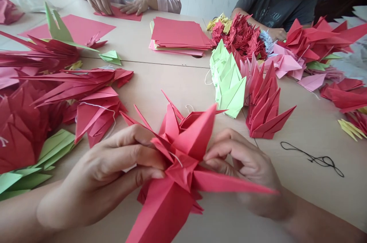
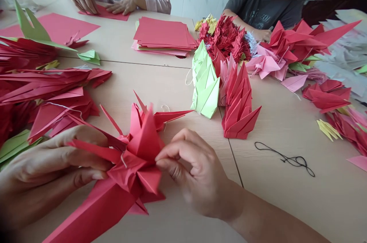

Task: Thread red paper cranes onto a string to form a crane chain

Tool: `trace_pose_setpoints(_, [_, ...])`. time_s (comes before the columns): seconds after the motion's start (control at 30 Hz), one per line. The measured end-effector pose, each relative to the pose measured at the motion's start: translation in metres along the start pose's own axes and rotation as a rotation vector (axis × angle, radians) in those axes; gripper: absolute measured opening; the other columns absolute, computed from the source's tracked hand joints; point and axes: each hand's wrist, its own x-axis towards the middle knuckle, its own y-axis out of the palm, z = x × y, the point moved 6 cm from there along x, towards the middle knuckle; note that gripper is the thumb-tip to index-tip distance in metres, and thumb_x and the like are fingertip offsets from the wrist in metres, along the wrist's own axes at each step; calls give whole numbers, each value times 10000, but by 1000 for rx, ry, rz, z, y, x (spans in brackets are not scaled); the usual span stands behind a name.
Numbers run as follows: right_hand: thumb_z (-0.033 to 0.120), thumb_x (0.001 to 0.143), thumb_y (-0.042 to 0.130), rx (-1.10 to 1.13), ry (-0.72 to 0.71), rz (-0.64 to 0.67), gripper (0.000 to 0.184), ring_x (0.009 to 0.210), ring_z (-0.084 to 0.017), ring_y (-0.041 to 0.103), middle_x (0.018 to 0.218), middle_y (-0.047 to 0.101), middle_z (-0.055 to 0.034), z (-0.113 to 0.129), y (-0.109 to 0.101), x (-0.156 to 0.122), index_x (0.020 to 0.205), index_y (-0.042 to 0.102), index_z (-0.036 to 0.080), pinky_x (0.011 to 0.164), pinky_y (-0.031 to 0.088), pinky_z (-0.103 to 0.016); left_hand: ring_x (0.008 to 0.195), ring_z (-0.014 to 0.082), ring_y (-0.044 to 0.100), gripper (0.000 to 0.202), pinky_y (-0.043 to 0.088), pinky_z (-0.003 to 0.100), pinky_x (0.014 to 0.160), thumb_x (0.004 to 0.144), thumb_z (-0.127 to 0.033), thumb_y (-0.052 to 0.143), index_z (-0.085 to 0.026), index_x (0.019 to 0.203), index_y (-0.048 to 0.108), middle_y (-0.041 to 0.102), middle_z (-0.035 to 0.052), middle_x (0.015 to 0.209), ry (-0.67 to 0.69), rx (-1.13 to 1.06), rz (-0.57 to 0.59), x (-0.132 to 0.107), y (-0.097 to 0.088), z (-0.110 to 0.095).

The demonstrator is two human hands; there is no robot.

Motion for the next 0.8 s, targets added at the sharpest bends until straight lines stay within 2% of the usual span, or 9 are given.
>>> trace_pose_setpoints(0.07, [141, 882, 588, -15, -33, -54, 54, 667, -96, 533, 758, 514, 3, 3, -5, 0, 877, 627, 177, 582, 466, -212, 641, 87, 573, 105, 499, 142, 554, 880, -127, 595, -223, 906, 628, 576, -10, 779, 1, 109, -71, 2, -5, -2])
trace_pose_setpoints(0.13, [71, 848, 572, -76, -147, -85, 117, 680, -109, 529, 761, 505, -7, 13, -9, -2, 914, 617, 156, 571, 467, -230, 668, 95, 584, 68, 492, 149, 571, 873, -168, 614, -229, 892, 638, 609, -17, 775, 2, 208, -140, 4, -9, -4])
trace_pose_setpoints(0.23, [12, 798, 570, -201, -346, -76, 172, 650, -120, 509, 741, 500, -16, 31, -8, -6, 923, 619, 120, 565, 468, -276, 678, 106, 603, 54, 490, 167, 563, 867, -223, 616, -257, 886, 653, 640, -24, 796, -27, 262, -200, 4, -11, -5])
trace_pose_setpoints(0.3, [29, 810, 578, -289, -405, -64, 137, 625, -124, 502, 707, 512, -18, 37, -5, -8, 907, 639, 106, 572, 464, -305, 673, 114, 609, 56, 488, 187, 557, 862, -241, 615, -272, 886, 654, 648, -25, 799, -37, 286, -214, 2, -9, -6])
trace_pose_setpoints(0.43, [112, 855, 620, -452, -361, -62, 99, 648, -143, 564, 691, 591, -28, 34, 5, -8, 940, 670, 115, 618, 462, -319, 695, 119, 617, 59, 491, 201, 571, 876, -234, 593, -263, 874, 645, 646, -10, 825, -28, 315, -209, -3, -4, -10])
trace_pose_setpoints(0.53, [123, 861, 630, -464, -352, -83, 76, 643, -141, 556, 730, 641, -39, 30, 9, -8, 924, 670, 134, 621, 455, -317, 661, 102, 607, 65, 494, 187, 556, 885, -217, 579, -243, 868, 635, 637, -11, 826, -17, 309, -203, -2, -1, -14])
trace_pose_setpoints(0.8, [113, 849, 626, -525, -367, -145, 81, 630, -145, 570, 692, 631, -34, 29, 10, -9, 791, 658, 159, 641, 480, -318, 614, 54, 555, 104, 475, 127, 579, 912, -181, 539, -199, 834, 604, 572, -25, 787, 10, 307, -154, -2, 7, -17])
